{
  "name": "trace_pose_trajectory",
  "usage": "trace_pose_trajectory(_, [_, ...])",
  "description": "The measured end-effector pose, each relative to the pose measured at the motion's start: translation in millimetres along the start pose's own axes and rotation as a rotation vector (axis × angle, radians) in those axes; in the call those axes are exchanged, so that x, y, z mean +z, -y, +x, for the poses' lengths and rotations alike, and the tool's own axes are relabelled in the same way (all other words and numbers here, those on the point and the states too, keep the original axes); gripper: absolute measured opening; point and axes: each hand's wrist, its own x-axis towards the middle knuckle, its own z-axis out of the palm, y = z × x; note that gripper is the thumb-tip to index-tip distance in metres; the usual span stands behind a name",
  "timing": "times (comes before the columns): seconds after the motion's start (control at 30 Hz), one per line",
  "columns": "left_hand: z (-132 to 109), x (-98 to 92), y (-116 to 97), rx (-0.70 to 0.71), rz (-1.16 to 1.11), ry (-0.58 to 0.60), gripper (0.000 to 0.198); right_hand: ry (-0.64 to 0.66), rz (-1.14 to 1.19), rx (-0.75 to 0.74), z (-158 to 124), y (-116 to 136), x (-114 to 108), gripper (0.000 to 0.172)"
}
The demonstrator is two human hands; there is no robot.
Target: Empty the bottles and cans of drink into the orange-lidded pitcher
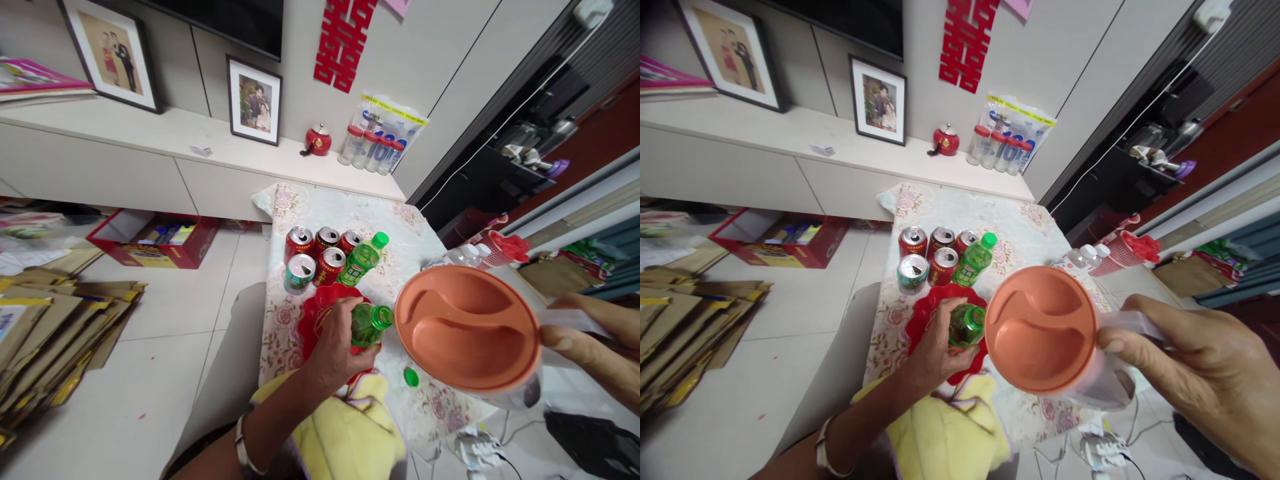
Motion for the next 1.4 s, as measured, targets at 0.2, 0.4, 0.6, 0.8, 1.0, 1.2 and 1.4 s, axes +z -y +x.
trace_pose_trajectory(0.2, [-0.9,0.6,0.3,-0.007,0.005,-0.006,0.077,0.001,-0.03,-0.006,-2.3,-2.2,-1.3,0.036])
trace_pose_trajectory(0.4, [-0.6,1.4,1.1,0.014,0.006,-0.009,0.078,0.009,-0.03,-0.006,-1.6,0.2,-2.9,0.037])
trace_pose_trajectory(0.6, [-0.1,0.8,-0.3,0.008,-0.002,-0.001,0.078,-0.003,0.007,0.014,4.1,6.1,-1.5,0.033])
trace_pose_trajectory(0.8, [-0.1,0.3,0.4,-0.004,-0.014,0.006,0.078,0.011,0.048,0.018,4.7,8.4,-3.3,0.029])
trace_pose_trajectory(1.0, [0.0,0.2,-0.9,-0.023,-0.019,0.013,0.079,-0.005,0.03,0.016,3.9,7.8,-1.8,0.032])
trace_pose_trajectory(1.2, [-0.1,1.4,0.0,-0.003,-0.01,0.007,0.078,0.006,0.056,0.03,5.2,10.2,-0.6,0.03])
trace_pose_trajectory(1.4, [0.2,-0.4,-0.9,-0.015,-0.004,0.013,0.077,0.009,0.067,0.054,8.3,13.8,-1.0,0.032])
